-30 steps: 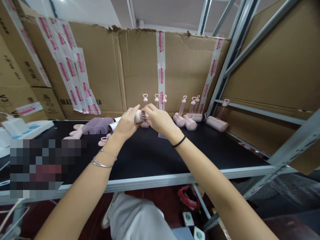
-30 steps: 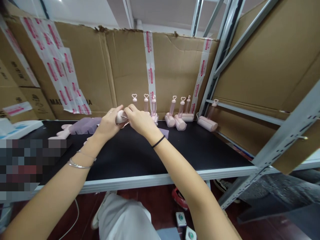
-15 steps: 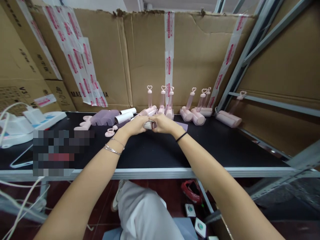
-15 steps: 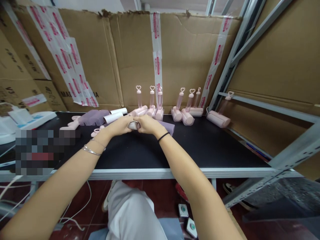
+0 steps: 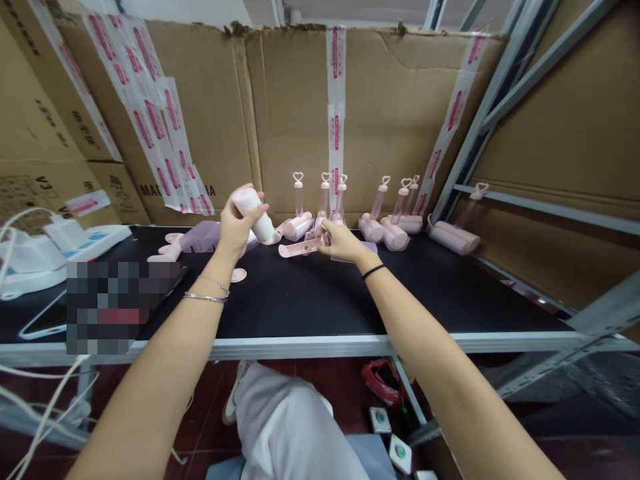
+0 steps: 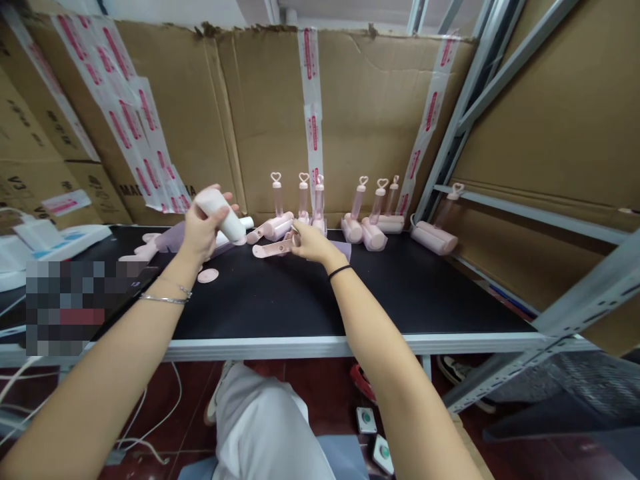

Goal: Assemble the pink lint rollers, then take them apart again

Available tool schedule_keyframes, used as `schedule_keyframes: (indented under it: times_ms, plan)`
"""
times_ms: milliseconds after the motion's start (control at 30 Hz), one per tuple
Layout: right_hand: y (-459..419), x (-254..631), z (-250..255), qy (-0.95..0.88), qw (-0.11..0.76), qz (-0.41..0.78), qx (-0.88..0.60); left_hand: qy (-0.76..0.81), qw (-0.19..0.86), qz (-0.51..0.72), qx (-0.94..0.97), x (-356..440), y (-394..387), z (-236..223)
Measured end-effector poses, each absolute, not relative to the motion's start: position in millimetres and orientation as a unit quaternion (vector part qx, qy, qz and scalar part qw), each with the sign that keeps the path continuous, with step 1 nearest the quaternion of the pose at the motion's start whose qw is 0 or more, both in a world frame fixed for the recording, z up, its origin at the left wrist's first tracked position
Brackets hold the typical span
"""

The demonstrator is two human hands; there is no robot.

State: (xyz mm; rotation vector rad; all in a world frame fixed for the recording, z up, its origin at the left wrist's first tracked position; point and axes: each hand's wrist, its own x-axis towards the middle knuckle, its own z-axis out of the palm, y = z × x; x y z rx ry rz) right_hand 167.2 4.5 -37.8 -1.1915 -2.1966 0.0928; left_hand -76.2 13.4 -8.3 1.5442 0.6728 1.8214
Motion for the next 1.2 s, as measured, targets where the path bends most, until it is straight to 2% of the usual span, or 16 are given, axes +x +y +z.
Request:
schedule_keyframes:
  times_ms: [133, 233, 567, 733, 867, 1067, 1200]
  plan:
    - [-1, 161, -36, -0.851, 0.244, 0.092, -0.455, 0.276, 0.41, 0.748, 0.442, -64, 21, -15]
    - [-4, 155, -37, -0.854, 0.236, 0.106, -0.452, 0.307, 0.439, 0.743, 0.4, -60, 26, -19]
    - [-8, 139, -41, -0.863, 0.249, 0.053, -0.436, 0.329, 0.451, 0.762, 0.328, -65, 32, -21]
    - [-4, 142, -47, -0.858, 0.197, 0.023, -0.473, 0.345, 0.453, 0.749, 0.34, -64, 35, -27]
    - [-3, 144, -50, -0.849, 0.15, 0.024, -0.506, 0.401, 0.412, 0.729, 0.371, -68, 45, -35]
    - [-8, 142, -46, -0.843, 0.109, 0.017, -0.527, 0.579, 0.234, 0.608, 0.49, -78, 55, -55]
    - [-7, 145, -43, -0.836, 0.144, 0.002, -0.529, 0.633, 0.168, 0.53, 0.539, -76, 48, -44]
